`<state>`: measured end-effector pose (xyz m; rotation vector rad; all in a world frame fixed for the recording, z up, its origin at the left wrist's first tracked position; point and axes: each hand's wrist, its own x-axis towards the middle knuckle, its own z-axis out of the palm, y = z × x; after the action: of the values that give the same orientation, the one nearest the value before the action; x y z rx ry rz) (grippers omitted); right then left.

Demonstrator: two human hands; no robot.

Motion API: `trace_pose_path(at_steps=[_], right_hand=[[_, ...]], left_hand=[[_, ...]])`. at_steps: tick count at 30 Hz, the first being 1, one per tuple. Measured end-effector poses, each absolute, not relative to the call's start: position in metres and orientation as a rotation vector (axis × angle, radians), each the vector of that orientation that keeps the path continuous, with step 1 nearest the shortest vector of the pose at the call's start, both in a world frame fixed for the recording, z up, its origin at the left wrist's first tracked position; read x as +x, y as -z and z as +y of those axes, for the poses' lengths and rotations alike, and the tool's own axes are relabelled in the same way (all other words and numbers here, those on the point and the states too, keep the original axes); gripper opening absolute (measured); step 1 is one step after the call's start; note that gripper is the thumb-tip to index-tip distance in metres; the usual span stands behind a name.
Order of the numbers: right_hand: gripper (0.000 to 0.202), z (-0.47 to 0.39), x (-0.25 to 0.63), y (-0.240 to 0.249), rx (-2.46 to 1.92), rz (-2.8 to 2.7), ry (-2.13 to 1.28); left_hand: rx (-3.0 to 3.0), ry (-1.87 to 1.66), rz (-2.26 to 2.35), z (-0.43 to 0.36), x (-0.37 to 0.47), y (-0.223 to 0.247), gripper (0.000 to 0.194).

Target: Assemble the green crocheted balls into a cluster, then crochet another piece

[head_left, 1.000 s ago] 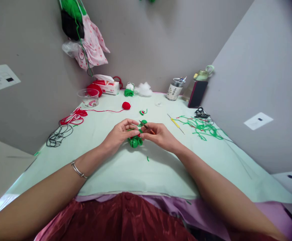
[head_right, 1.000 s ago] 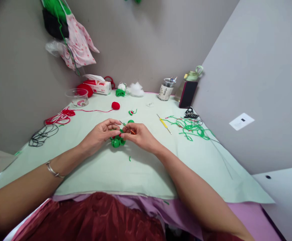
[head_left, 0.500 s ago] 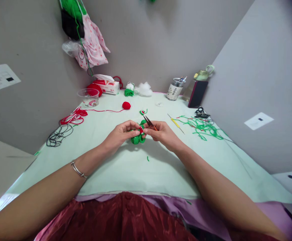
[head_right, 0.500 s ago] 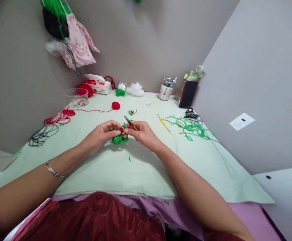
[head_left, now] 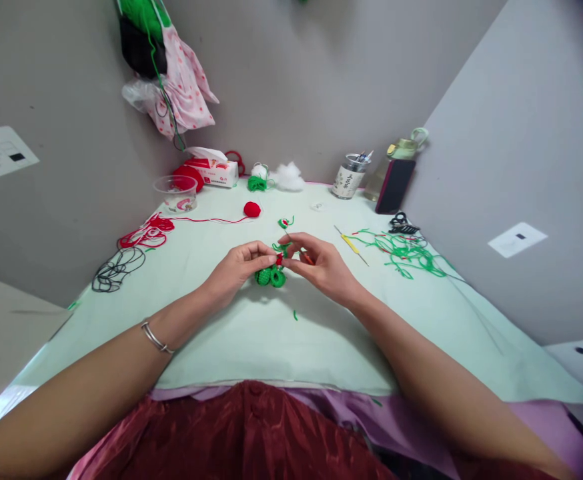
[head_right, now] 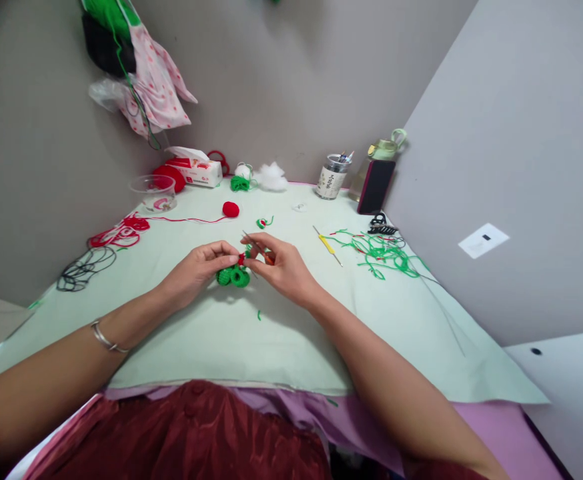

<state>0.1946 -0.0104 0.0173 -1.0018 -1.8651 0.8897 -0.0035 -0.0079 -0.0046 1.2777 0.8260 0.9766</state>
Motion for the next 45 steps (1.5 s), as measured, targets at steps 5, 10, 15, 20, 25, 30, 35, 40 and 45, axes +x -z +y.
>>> trace_pose_path(at_steps=[5, 10, 15, 20, 25, 30, 35, 40, 45], right_hand=[[0.020, -0.0119, 0.1927, -0.0128, -1.023, -1.902, -0.866], [0.025, -0.0128, 0.1941, -0.0196, -1.040, -1.843, -1.007], [0.026, -0.0127, 0.1938, -0.0215, -1.038, -1.731, -1.162], [0.025, -0.0113, 0.1942, -0.0193, -1.042, -1.715, -1.129], [0.024, -0.0109, 0.1947, -0.0187, -1.047, -1.709, -1.120], [0.025, -0.0110, 0.1945, -0.0192, -1.055, -1.691, -1.134], [0.028, -0.0106, 0.1948, -0.0182, -1.062, -1.684, -1.145], [0.027, -0.0115, 0.1945, -0.0192, -1.053, -1.691, -1.104], [0.025, -0.0123, 0.1941, -0.0217, -1.041, -1.720, -1.105]], left_hand=[[1.292, -0.957, 0.829, -0.0073, -0.0029, 0.0056, 0.020], [1.294, -0.948, 0.825, -0.0096, -0.0015, 0.0034, 0.021], [1.300, -0.955, 0.827, -0.0108, -0.0010, 0.0015, 0.020], [1.309, -0.953, 0.820, -0.0112, -0.0009, 0.0005, 0.020], [1.314, -0.964, 0.807, -0.0109, -0.0017, 0.0014, 0.020], [1.323, -1.023, 0.820, -0.0125, -0.0019, 0.0012, 0.019], [1.353, -1.055, 0.794, -0.0134, -0.0001, -0.0004, 0.020], [1.396, -1.012, 0.775, -0.0122, -0.0001, 0.0001, 0.023], [1.398, -0.994, 0.769, -0.0131, -0.0007, 0.0005, 0.023]])
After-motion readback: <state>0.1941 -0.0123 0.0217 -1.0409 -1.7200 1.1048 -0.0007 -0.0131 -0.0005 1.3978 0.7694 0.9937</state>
